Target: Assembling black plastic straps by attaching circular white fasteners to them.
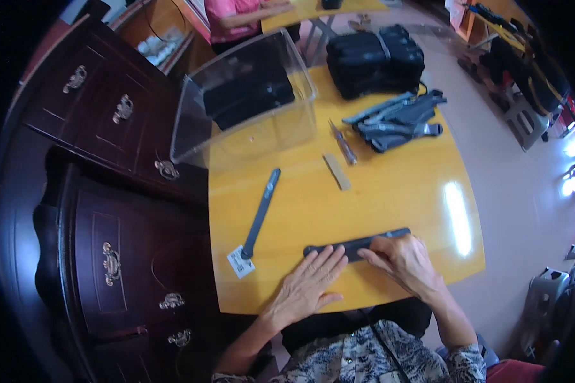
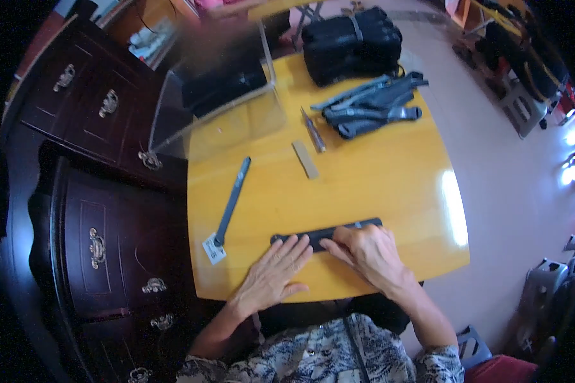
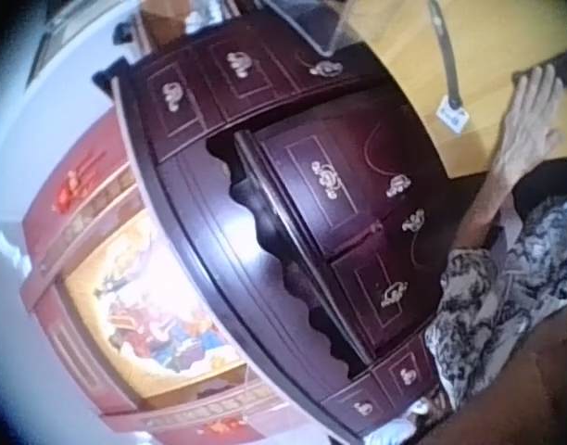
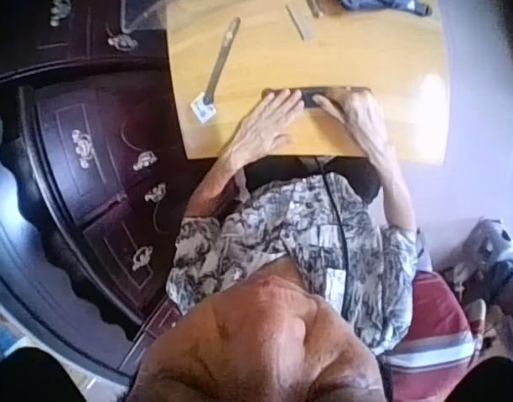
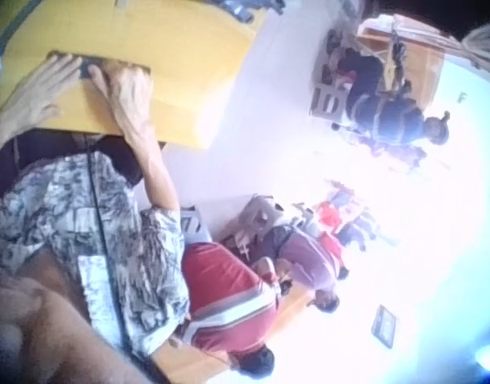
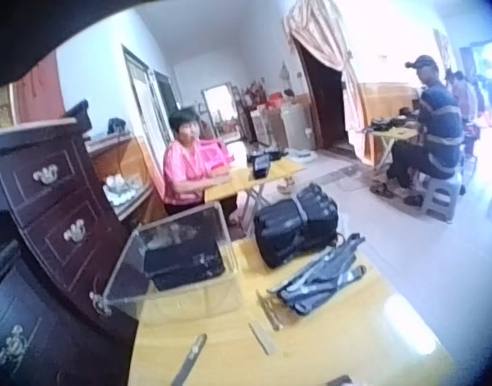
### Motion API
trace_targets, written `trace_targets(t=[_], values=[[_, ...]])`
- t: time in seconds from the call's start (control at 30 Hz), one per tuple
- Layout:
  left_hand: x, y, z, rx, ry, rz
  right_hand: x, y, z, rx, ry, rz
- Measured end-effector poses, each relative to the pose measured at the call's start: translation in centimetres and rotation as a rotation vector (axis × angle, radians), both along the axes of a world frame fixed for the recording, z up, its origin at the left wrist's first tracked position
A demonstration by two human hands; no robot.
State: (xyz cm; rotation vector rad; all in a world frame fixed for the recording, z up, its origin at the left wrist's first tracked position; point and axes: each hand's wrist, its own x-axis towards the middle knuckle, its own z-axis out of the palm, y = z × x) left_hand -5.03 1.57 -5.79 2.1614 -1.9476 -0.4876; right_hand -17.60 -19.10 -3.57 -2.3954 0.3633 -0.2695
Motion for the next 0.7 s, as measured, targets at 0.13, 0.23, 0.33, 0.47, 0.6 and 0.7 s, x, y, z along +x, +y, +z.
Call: trace_targets(t=[0.13, 0.23, 0.33, 0.47, 0.6, 0.7], values=[[0.2, -0.2, 0.0, -0.012, -0.002, 0.031, 1.1, -0.9, -1.8, 0.131, 0.168, -0.033], [0.4, -0.5, -0.2, -0.032, 0.013, 0.005, 1.2, -0.7, -1.7, 0.142, 0.223, -0.069], [0.4, -0.2, -0.6, -0.061, 0.049, 0.007, 0.7, -0.8, -1.4, 0.181, 0.219, -0.027], [0.5, 2.3, 0.7, -0.024, 0.027, 0.153, -0.5, -2.2, -0.6, 0.251, 0.121, -0.203], [0.8, 4.2, -0.3, -0.021, 0.014, 0.218, -1.2, -2.9, -1.5, -0.013, 0.149, -0.266], [1.1, 4.0, 0.2, -0.109, -0.036, 0.288, -1.3, -2.8, -1.8, -0.003, 0.152, -0.272]])
